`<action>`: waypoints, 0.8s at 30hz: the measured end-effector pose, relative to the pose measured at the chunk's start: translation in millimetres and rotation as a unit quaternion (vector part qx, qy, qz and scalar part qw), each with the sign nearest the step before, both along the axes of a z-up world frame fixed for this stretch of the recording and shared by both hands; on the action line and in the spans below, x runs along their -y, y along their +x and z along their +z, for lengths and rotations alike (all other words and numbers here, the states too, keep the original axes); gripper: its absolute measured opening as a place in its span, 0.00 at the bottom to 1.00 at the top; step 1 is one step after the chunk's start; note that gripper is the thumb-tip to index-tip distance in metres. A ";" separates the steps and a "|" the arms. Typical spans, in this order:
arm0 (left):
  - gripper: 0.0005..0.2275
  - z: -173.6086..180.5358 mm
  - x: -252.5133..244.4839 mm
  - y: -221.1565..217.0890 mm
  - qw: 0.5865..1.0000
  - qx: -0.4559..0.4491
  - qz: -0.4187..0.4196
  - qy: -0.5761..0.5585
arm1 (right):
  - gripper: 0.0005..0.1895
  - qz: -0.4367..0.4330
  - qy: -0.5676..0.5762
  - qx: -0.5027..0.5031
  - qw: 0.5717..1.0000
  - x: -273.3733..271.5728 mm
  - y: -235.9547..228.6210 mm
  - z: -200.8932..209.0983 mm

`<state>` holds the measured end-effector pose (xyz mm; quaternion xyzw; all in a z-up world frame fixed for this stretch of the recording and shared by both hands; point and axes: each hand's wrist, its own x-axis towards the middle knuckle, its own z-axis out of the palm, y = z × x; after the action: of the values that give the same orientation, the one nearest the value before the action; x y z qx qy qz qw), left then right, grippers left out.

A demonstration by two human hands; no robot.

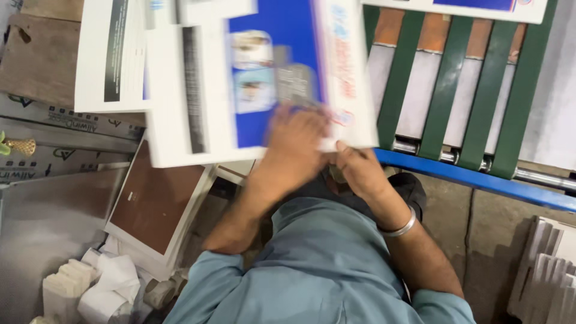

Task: The person sits on the floor and feeds printed sheets into a blue laminating machine. They handle the sheets by hand, placing them into the machine's rollers and retrieving them as they exit.

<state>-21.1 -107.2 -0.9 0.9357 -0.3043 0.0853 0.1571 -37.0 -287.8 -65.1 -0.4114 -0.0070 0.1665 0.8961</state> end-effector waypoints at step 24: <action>0.17 -7.7 -108.0 16.9 0.963 0.194 0.185 0.023 | 0.18 -0.551 -0.131 -0.032 0.824 209.9 -47.8 -155.3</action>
<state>-4.1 0.8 -8.6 0.9445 -0.1525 0.2857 0.0546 -84.8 -497.7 -220.5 -0.4548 0.2714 -0.3423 0.7761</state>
